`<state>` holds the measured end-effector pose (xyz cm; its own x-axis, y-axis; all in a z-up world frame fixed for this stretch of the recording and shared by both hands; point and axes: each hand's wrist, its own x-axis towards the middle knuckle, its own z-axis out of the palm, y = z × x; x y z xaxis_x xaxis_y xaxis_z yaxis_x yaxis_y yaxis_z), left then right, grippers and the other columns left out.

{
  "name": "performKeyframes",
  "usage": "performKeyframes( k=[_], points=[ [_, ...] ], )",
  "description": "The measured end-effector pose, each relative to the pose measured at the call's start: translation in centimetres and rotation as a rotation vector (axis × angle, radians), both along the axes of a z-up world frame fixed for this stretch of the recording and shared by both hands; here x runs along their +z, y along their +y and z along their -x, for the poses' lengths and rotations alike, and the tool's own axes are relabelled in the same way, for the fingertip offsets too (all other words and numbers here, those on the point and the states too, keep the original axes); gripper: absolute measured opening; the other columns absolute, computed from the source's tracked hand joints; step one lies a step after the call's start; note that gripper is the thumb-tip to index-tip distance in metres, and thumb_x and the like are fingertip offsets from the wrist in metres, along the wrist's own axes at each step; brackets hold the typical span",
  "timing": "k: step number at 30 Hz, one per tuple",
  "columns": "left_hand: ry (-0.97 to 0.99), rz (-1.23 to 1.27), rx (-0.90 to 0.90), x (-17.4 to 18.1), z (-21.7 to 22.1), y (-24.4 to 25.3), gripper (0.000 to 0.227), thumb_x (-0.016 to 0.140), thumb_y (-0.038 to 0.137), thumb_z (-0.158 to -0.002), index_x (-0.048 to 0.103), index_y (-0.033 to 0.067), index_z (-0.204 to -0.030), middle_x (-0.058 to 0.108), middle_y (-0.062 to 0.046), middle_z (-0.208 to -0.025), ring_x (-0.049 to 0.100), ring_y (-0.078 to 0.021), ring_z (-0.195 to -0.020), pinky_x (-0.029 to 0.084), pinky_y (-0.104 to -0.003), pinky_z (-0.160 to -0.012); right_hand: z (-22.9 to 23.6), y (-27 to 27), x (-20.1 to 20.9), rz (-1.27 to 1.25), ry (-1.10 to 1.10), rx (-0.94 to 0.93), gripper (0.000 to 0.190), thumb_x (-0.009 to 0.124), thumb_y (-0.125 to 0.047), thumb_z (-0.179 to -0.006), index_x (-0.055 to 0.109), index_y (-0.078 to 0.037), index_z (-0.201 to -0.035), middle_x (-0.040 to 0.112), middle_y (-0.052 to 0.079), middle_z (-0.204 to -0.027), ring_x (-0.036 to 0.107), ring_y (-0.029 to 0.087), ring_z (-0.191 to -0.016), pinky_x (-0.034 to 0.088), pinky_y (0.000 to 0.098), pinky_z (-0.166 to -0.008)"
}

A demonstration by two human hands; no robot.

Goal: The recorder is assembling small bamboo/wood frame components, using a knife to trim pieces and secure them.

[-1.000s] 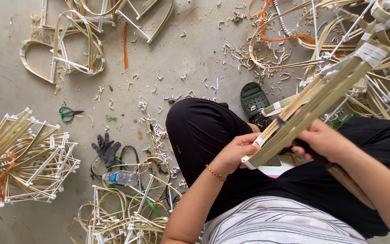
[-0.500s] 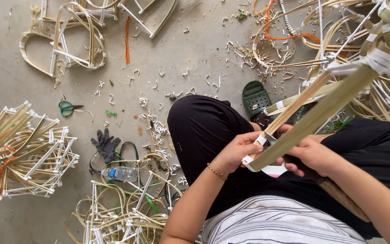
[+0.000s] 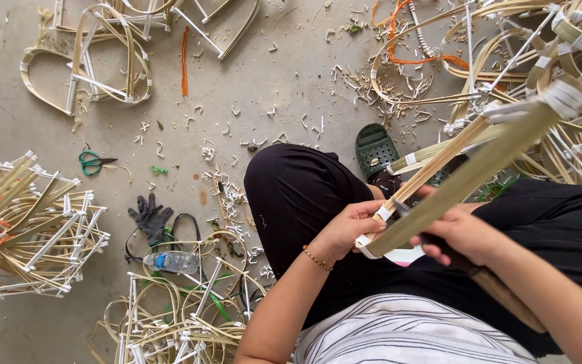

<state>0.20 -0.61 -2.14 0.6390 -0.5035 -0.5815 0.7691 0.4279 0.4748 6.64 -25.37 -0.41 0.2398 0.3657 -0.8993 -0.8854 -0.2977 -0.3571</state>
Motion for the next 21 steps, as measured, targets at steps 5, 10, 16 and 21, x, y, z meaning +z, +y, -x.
performKeyframes(
  k=[5,10,16,21],
  points=[
    [-0.019,-0.022,-0.026,1.7,-0.4,0.4,0.049,0.057,0.007,-0.093,0.059,0.0001,-0.142,0.061,0.003,-0.076,0.046,-0.0004,-0.048,0.032,-0.017,-0.038,-3.4,-2.9,-0.5,-0.186,-0.109,-0.101,0.029,0.052,-0.015,-0.101,0.046,-0.001,-0.125,0.063,0.01,-0.081,0.056,0.013,-0.052,0.047,0.0252,-0.036],
    [-0.011,-0.06,-0.04,1.9,-0.7,0.2,0.05,0.057,0.008,-0.091,0.059,0.0015,-0.141,0.061,0.003,-0.076,0.046,-0.001,-0.048,0.032,-0.018,-0.039,-5.7,-2.7,0.8,-0.062,-0.157,-0.099,0.027,0.052,-0.016,-0.099,0.047,-0.007,-0.123,0.061,0.009,-0.081,0.053,0.012,-0.053,0.043,0.025,-0.036],
    [0.032,-0.116,-0.075,1.8,-0.9,0.1,0.047,0.058,0.007,-0.091,0.06,0.0033,-0.138,0.059,0.005,-0.076,0.046,-0.0006,-0.05,0.031,-0.018,-0.038,-7.6,-3.3,1.0,0.022,-0.253,-0.061,0.049,0.05,-0.016,-0.099,0.038,-0.02,-0.147,0.056,0.006,-0.079,0.052,0.011,-0.054,0.042,0.0245,-0.037],
    [0.035,-0.062,-0.041,0.8,-0.4,0.4,0.043,0.058,0.005,-0.092,0.061,0.0047,-0.136,0.058,0.003,-0.074,0.045,-0.0024,-0.047,0.032,-0.019,-0.036,-8.7,-5.8,0.7,0.008,-0.466,-0.147,0.047,0.047,-0.015,-0.106,0.037,-0.001,-0.15,0.054,0.01,-0.077,0.054,0.012,-0.058,0.045,0.0246,-0.04]
  ],
)
